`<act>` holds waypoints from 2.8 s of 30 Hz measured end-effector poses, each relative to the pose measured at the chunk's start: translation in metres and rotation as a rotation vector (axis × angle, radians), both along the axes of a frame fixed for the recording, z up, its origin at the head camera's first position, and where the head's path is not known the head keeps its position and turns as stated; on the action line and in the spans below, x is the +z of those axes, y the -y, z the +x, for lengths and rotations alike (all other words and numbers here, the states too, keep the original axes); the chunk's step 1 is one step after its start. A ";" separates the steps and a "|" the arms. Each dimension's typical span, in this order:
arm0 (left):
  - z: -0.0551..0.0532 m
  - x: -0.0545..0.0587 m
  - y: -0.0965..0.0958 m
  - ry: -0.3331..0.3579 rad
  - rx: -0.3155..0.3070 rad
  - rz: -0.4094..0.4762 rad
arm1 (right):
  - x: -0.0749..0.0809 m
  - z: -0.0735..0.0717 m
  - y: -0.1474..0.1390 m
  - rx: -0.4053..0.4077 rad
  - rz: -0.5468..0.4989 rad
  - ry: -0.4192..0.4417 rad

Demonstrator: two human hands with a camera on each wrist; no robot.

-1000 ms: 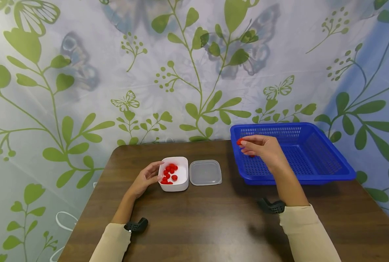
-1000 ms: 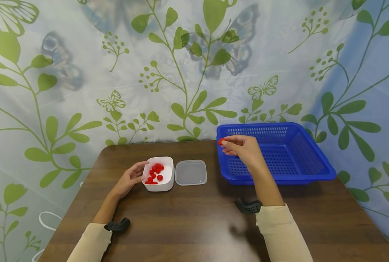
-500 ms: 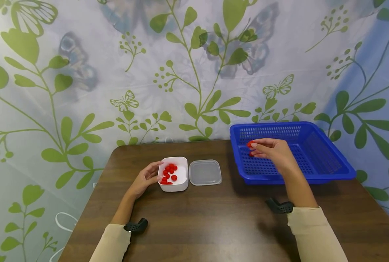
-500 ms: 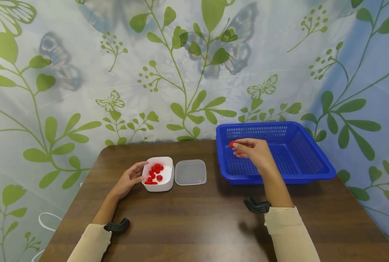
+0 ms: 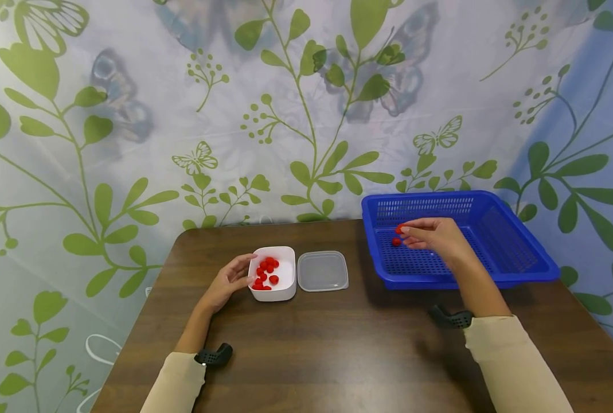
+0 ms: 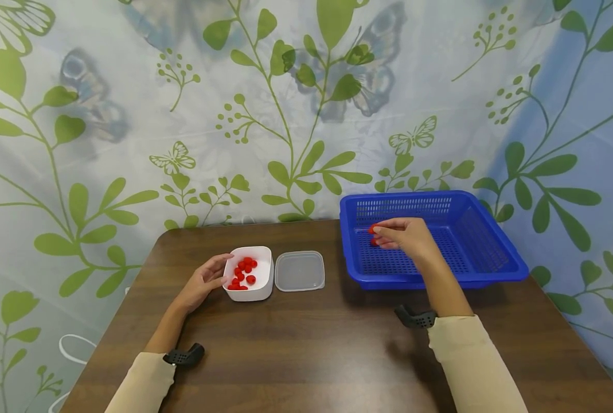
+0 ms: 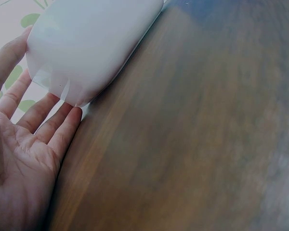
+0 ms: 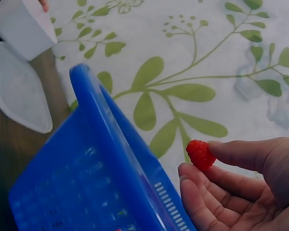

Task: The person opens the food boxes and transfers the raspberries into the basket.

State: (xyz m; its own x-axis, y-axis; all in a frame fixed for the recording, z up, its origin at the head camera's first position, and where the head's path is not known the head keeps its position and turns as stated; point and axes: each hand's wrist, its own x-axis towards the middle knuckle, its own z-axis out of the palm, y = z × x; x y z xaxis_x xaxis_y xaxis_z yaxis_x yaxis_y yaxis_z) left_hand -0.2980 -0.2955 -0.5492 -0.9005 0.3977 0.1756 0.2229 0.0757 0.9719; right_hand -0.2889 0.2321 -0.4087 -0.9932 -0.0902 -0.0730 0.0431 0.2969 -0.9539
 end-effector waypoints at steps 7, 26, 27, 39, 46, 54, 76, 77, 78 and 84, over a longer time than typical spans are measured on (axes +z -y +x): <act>-0.002 0.000 0.000 -0.005 0.005 -0.009 | -0.001 -0.008 -0.007 0.045 0.046 0.043; -0.004 -0.002 0.003 0.000 -0.015 0.021 | -0.015 -0.029 -0.020 0.181 0.227 0.228; -0.004 -0.001 0.003 0.000 -0.016 0.021 | -0.017 -0.031 -0.021 0.186 0.224 0.245; -0.005 -0.003 0.003 -0.014 -0.022 0.019 | -0.040 -0.043 -0.032 0.257 0.206 0.351; -0.003 -0.003 0.003 -0.010 -0.019 0.009 | -0.041 -0.046 -0.030 0.272 0.255 0.383; -0.003 -0.001 0.003 -0.013 -0.019 0.014 | -0.046 -0.052 -0.030 0.316 0.317 0.406; -0.003 0.002 0.001 -0.020 -0.001 -0.011 | -0.038 -0.048 -0.031 0.283 0.432 0.331; -0.003 0.002 0.001 -0.020 -0.002 -0.012 | -0.037 -0.047 -0.031 0.278 0.424 0.331; -0.003 0.001 0.002 -0.020 -0.002 -0.011 | -0.036 -0.046 -0.032 0.279 0.419 0.329; -0.003 0.001 0.002 -0.023 0.001 -0.012 | -0.026 -0.040 -0.034 0.271 0.380 0.305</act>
State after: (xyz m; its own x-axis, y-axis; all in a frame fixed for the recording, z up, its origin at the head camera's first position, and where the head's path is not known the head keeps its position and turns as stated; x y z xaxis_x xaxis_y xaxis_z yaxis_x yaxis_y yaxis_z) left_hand -0.3010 -0.2979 -0.5484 -0.8970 0.3987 0.1910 0.2447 0.0880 0.9656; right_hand -0.3284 0.2661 -0.4349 -0.8668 -0.2507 -0.4310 0.1750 0.6565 -0.7337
